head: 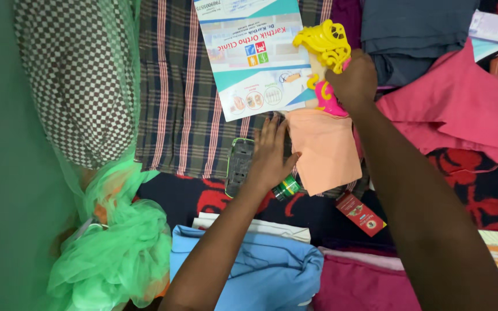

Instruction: The person folds several pieces of clothing including a pink top and blue shirt, then gathers and stacks a large pile of documents and booklets from the floor into a shelving unit.

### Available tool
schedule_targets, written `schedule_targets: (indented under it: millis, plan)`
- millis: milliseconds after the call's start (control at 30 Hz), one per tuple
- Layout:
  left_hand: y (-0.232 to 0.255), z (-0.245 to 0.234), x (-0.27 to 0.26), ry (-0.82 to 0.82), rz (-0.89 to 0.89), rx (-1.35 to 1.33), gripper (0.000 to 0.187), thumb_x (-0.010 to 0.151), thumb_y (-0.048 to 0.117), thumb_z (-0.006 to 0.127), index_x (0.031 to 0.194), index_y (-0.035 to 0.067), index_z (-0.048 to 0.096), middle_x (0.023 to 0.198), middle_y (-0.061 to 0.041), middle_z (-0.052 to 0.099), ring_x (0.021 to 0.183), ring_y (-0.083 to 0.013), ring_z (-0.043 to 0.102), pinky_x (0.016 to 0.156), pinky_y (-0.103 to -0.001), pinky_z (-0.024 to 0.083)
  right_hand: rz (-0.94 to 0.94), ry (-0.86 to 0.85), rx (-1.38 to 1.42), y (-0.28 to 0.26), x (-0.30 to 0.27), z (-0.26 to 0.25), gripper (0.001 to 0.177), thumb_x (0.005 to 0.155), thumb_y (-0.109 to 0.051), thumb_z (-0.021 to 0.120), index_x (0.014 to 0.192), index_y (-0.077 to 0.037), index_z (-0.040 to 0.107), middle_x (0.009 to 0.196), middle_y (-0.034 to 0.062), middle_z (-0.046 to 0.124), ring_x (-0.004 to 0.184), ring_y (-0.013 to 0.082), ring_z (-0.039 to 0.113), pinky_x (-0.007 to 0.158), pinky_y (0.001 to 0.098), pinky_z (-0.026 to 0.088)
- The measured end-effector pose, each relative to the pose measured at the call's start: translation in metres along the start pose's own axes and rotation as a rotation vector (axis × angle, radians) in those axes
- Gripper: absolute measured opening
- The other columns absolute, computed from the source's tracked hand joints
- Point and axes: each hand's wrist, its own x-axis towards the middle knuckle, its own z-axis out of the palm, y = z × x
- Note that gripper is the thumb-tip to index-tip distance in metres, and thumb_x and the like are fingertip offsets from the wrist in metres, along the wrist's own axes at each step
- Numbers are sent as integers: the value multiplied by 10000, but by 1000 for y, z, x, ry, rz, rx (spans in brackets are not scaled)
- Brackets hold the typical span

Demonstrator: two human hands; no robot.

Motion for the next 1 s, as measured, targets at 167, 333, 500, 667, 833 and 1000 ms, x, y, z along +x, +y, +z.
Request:
schedule_targets:
  millis: [167,333,500,667,833,1000]
  plan:
    - [3,-1,-6,5,-8,-16,906,877,398,749,1570,33,294,1636,-279,265,1524,-476,212,1220,-648,149,35,113,193,-17,-11,-16,395,809,-200,864,1081,14,674,1025,217,697,958,378,683,849,447,541]
    - [23,-8,-1,78,64,4,920,903,425,738,1568,-1,267,1625,-301,263,1552,-472,214,1222,-648,160,-221,474,265,-30,-17,-53,421,854,-70,859,1204,39,653,1113,186,703,1010,353,700,909,432,563]
    - [73,-36,-11,239,113,-401,1097,772,288,894,1585,-11,220,1603,-271,330,1513,-413,343,1224,-548,315,144,394,934,-43,-68,-99,309,963,-121,813,1207,1,667,1113,63,723,946,197,695,832,319,581]
    - [107,-19,-46,358,46,-917,990,744,124,923,1521,-22,326,1521,-197,437,1387,-269,484,1145,-392,425,658,107,1632,-63,-193,-109,307,963,-173,675,1234,-56,592,1104,67,707,920,168,726,815,347,613]
    - [114,11,-108,339,-181,-910,386,879,131,841,1200,-23,692,1197,-96,738,1092,-145,688,974,-281,555,796,-7,1581,-57,-307,-99,392,1018,-316,611,1299,-43,586,1227,105,652,1072,203,697,899,425,595]
    - [117,13,-150,305,-310,-883,344,873,140,841,1142,-25,706,1100,-88,751,980,-123,689,873,-269,573,681,181,1140,-19,-397,-113,292,1033,-197,648,1262,-20,614,1149,58,692,1033,109,681,894,289,569]
